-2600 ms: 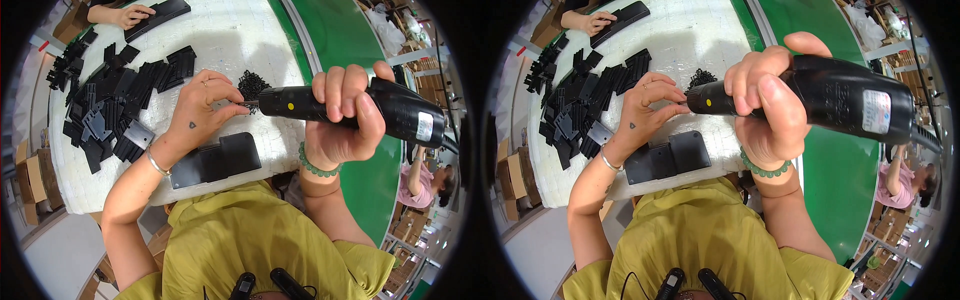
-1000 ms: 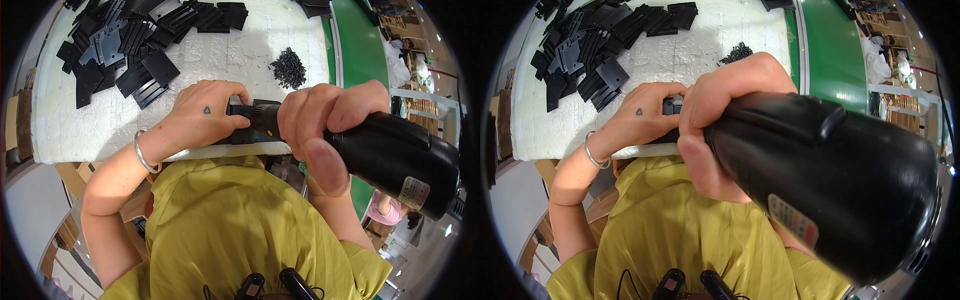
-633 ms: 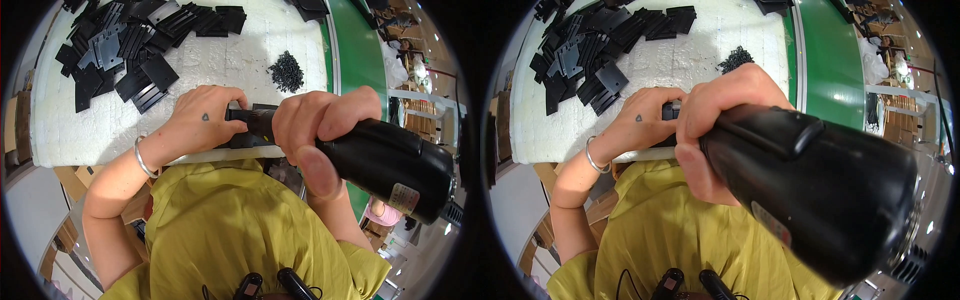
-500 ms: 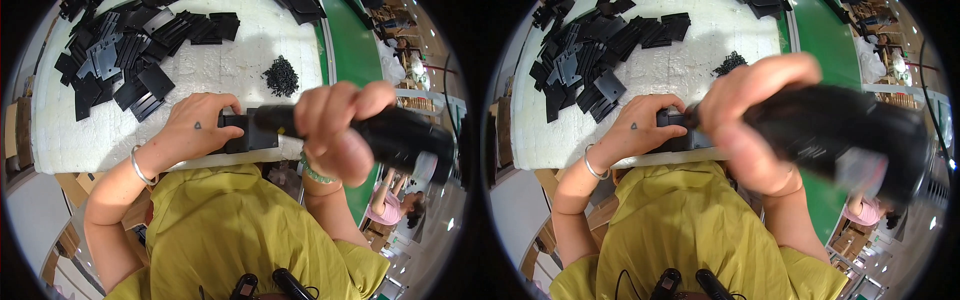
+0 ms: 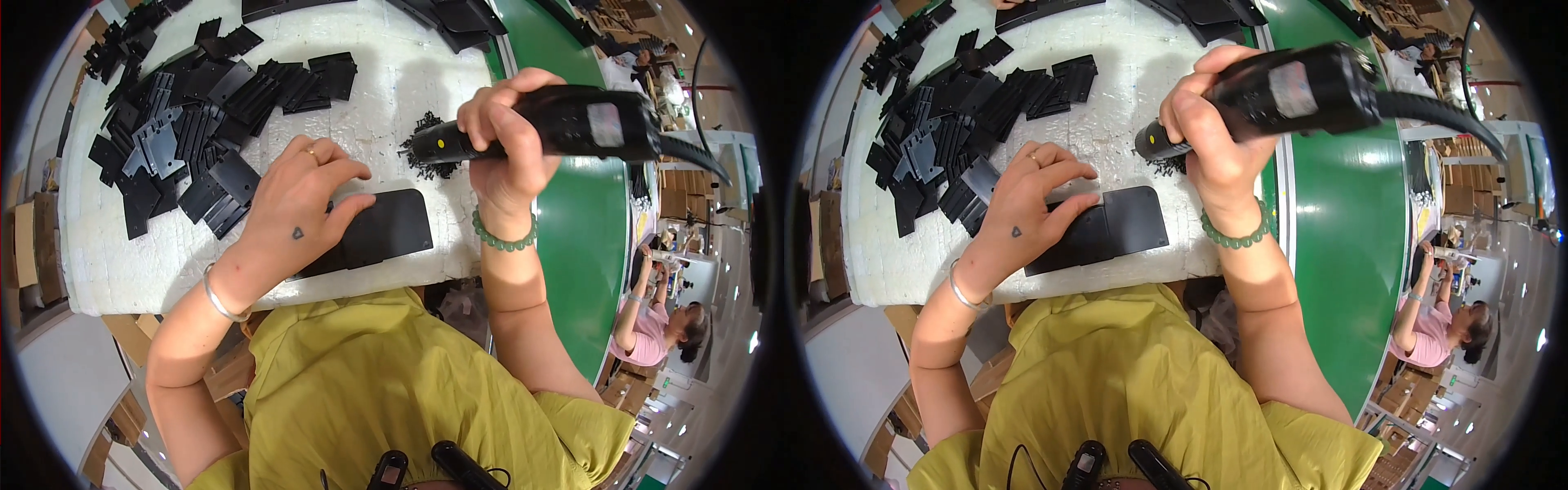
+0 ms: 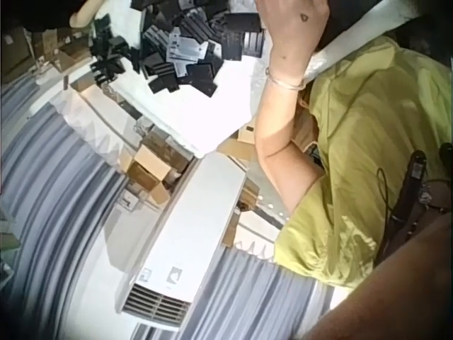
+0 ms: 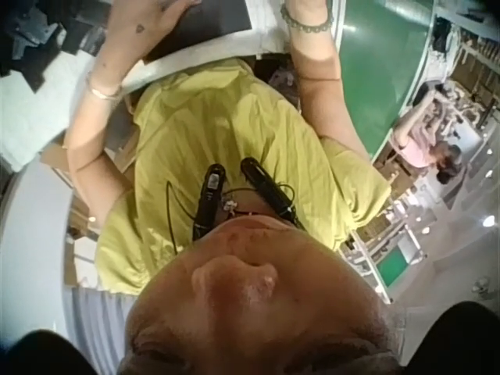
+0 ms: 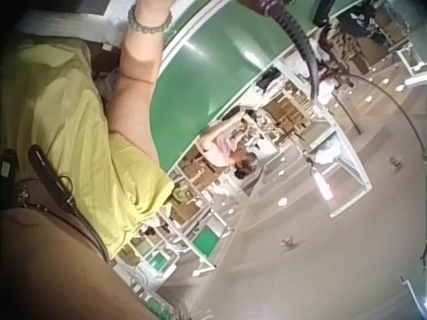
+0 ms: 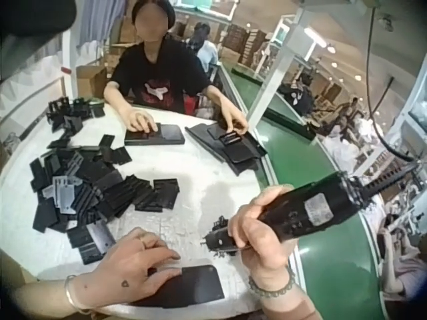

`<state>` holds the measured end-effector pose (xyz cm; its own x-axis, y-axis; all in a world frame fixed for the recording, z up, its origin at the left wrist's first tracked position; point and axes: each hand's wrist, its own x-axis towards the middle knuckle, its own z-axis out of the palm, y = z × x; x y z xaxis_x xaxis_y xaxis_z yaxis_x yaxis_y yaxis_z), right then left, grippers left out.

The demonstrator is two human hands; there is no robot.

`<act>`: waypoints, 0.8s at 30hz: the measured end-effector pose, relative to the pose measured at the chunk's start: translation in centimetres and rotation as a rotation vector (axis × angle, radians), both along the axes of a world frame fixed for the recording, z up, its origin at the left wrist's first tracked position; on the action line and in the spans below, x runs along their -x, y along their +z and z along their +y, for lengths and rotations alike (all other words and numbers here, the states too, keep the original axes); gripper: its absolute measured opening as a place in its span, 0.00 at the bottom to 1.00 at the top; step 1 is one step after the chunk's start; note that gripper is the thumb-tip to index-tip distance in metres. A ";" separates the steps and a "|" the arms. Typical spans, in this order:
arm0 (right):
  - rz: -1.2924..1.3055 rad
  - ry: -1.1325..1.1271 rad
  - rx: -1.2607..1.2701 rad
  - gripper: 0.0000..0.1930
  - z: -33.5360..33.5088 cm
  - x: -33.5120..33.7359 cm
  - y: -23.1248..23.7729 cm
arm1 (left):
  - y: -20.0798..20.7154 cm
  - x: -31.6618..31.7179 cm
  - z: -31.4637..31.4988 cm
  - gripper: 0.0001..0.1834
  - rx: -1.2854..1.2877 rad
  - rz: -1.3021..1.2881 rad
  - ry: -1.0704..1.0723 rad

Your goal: Assemble small black plastic components using an electric screwdriver and screws at a production workstation.

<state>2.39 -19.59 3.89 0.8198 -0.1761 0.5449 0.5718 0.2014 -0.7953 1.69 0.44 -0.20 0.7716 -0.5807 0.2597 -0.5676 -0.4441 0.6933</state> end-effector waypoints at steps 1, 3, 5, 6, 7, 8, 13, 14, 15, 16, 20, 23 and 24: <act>-0.021 0.034 -0.032 0.14 0.0 0.4 0.6 | -0.1 -0.3 -0.5 0.15 0.004 -0.051 0.007; -0.030 0.102 -0.058 0.16 -0.1 1.4 1.7 | -0.5 -1.3 -2.2 0.14 0.075 -0.145 0.000; -0.078 0.165 -0.087 0.17 -0.1 2.2 2.4 | -0.7 -1.8 -3.1 0.13 0.151 -0.245 -0.010; -0.079 0.161 -0.089 0.17 0.0 2.6 2.8 | -0.7 -1.9 -3.3 0.12 0.171 -0.148 -0.044; -0.099 0.189 -0.082 0.17 0.0 2.9 3.0 | -0.6 -2.0 -3.5 0.11 0.189 -0.051 -0.079; -0.115 0.206 -0.075 0.17 0.0 3.1 3.3 | -0.4 -2.0 -3.6 0.11 0.194 -0.061 -0.090; -0.109 0.278 -0.074 0.18 -0.4 4.8 4.9 | 0.5 -0.9 -3.4 0.07 0.304 -0.029 -0.032; -0.101 0.289 -0.068 0.18 -0.7 5.1 5.3 | 0.6 -0.8 -3.4 0.07 0.301 -0.032 -0.031; -0.114 0.267 -0.079 0.19 -0.6 5.2 5.5 | 0.6 -0.7 -3.3 0.06 0.378 0.093 -0.015; -0.123 0.272 -0.076 0.19 -0.8 5.4 5.7 | 0.7 -0.6 -3.2 0.06 0.454 0.220 0.002; -0.144 0.268 -0.110 0.19 -0.9 5.8 6.2 | 0.0 -0.4 -3.5 0.05 0.650 0.468 -0.066; -0.202 0.293 -0.082 0.19 -1.3 6.4 6.7 | 0.8 -0.3 -3.9 0.05 0.759 0.662 -0.150; -0.226 0.266 -0.075 0.20 -1.2 6.9 6.9 | 1.4 -0.2 -4.0 0.05 0.675 0.674 -0.151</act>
<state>-4.53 -20.79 10.82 0.7023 -0.0192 0.7116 0.6515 0.4201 -0.6317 1.93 -3.53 1.15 0.8105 -0.5763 0.1052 0.0241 0.2122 0.9769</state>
